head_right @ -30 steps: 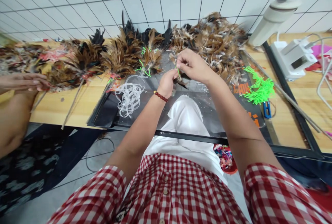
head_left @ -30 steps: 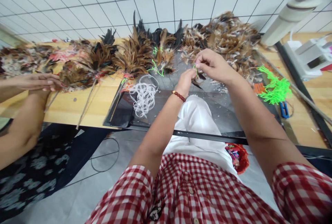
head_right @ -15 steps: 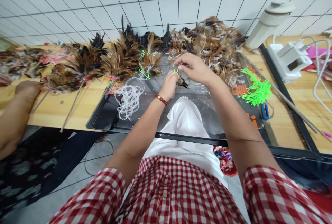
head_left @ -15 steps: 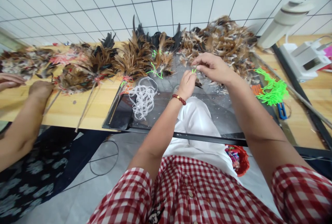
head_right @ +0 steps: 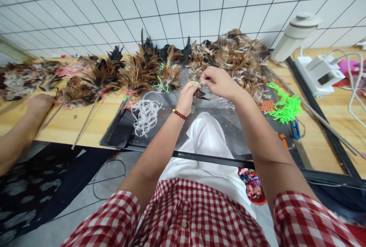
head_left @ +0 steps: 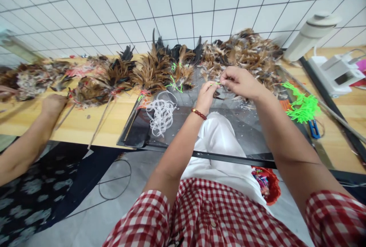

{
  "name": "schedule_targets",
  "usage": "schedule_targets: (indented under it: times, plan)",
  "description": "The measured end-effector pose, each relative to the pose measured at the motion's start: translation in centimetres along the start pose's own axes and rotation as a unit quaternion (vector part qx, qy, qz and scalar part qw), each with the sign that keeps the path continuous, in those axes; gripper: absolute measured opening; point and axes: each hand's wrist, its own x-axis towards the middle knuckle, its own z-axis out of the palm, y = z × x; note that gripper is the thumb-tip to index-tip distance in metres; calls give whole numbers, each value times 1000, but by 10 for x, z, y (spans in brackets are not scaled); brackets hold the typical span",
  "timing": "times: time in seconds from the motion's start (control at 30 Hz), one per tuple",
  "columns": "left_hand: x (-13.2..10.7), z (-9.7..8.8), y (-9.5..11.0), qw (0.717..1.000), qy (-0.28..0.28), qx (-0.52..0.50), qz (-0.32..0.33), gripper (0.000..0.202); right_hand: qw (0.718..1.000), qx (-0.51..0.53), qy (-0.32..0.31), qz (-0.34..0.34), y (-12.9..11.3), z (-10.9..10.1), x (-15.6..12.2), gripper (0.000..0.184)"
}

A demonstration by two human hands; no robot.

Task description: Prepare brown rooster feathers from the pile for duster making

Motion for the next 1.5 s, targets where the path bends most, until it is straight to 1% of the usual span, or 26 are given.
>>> schedule_targets:
  times: [0.03,0.07,0.17,0.2,0.3,0.43,0.5,0.53,0.57,0.63,0.67,0.7,0.73,0.77,0.8,0.87,0.97,1.03,1.07,1.17,1.2,1.27,1.37,1.5]
  plan:
    - [0,0,0,999,-6,-28,-16,17,1000,20,2,7,0,0,-1,4]
    - [-1,0,1,998,-15,-52,-30,15,999,43,5,15,-1,0,-2,8]
    - [-3,0,2,993,-25,-102,-56,11,994,109,4,26,-3,1,-3,35]
    - [-2,0,1,992,-20,-108,-59,10,992,122,1,28,-4,2,-3,38]
    - [1,-2,-4,994,2,-98,-49,11,990,135,-2,35,-6,3,-2,26]
    - [9,-6,-12,999,11,-33,-4,13,990,134,5,32,-6,1,-2,24]
    - [11,-10,-13,998,23,45,36,14,992,119,4,45,-8,1,-3,20]
    - [11,-12,-12,992,37,99,70,13,993,105,8,57,-10,2,-3,17]
    - [10,-14,-11,979,57,160,112,11,994,87,15,69,-13,2,-3,13]
    - [7,-19,-8,937,100,267,200,7,994,48,38,94,-23,6,-1,6]
    - [6,-21,-7,916,117,302,235,6,992,31,54,108,-29,9,0,5]
    - [5,-22,-7,901,129,321,262,4,990,19,72,124,-35,12,1,5]
    - [5,-23,-7,893,134,326,281,2,986,14,86,139,-40,15,3,6]
    - [5,-24,-8,891,135,319,294,6,983,18,96,155,-44,19,4,7]
    - [6,-24,-10,893,133,305,303,11,980,33,103,169,-48,23,6,8]
    - [8,-25,-13,901,128,272,312,23,972,97,105,188,-50,29,8,10]
    - [10,-25,-15,907,127,247,317,36,957,192,108,187,-47,36,10,18]
    - [10,-26,-13,908,123,241,319,40,955,213,108,178,-45,38,10,24]
    - [9,-26,-12,910,120,236,319,42,955,216,106,173,-45,38,9,23]
    - [7,-28,-7,923,106,210,305,43,954,235,93,163,-45,36,8,11]
    - [6,-28,-5,927,103,203,296,42,952,245,92,161,-46,35,8,12]
    - [5,-29,-2,933,96,203,280,41,945,269,94,162,-45,35,8,21]
    - [6,-30,0,933,83,219,274,40,937,292,95,163,-40,35,9,29]
    - [9,-32,-3,928,55,238,280,38,943,274,99,159,-31,37,9,33]
